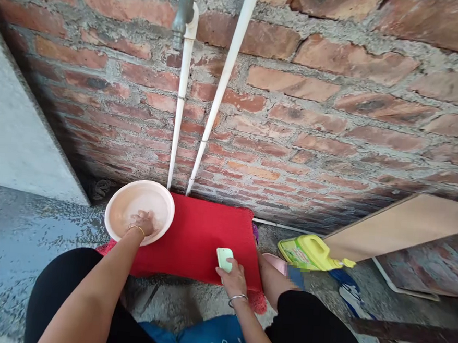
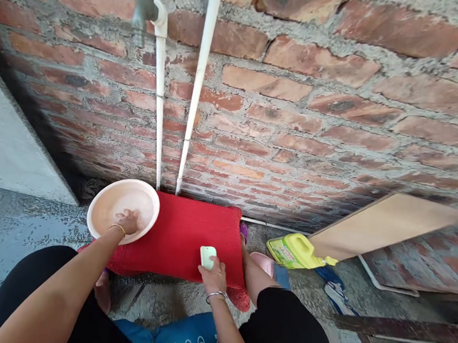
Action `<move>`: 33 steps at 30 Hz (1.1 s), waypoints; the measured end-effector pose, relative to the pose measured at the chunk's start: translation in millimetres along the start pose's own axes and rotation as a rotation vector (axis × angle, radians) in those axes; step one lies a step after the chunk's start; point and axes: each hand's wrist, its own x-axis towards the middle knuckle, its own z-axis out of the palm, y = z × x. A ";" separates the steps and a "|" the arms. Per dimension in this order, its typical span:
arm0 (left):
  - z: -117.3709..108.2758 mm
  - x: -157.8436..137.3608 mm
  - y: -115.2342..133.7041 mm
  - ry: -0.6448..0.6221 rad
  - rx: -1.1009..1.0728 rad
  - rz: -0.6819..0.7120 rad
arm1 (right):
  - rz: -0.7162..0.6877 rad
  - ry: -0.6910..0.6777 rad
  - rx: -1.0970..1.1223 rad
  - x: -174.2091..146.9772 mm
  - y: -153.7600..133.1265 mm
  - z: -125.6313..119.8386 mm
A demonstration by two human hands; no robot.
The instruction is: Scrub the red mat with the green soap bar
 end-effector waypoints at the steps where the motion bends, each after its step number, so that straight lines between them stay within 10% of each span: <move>1: -4.3 2.6 -3.0 -0.007 0.002 0.016 | -0.084 -0.017 -0.004 -4.3 -17.7 9.7; 9: -26.6 12.4 -27.0 0.032 -0.094 -0.041 | -0.603 -0.264 -0.241 -27.5 -156.4 58.5; 17: -8.0 25.0 -15.7 -0.080 -0.083 -0.049 | -0.157 -0.134 -0.197 10.1 -100.7 23.5; 28: -12.5 19.7 -11.2 -0.081 -0.053 -0.064 | -0.462 -0.197 -0.107 3.9 -157.5 65.3; 33: -20.2 13.6 -4.1 -0.106 -0.082 -0.120 | -0.113 -0.014 -0.046 29.7 -94.1 39.6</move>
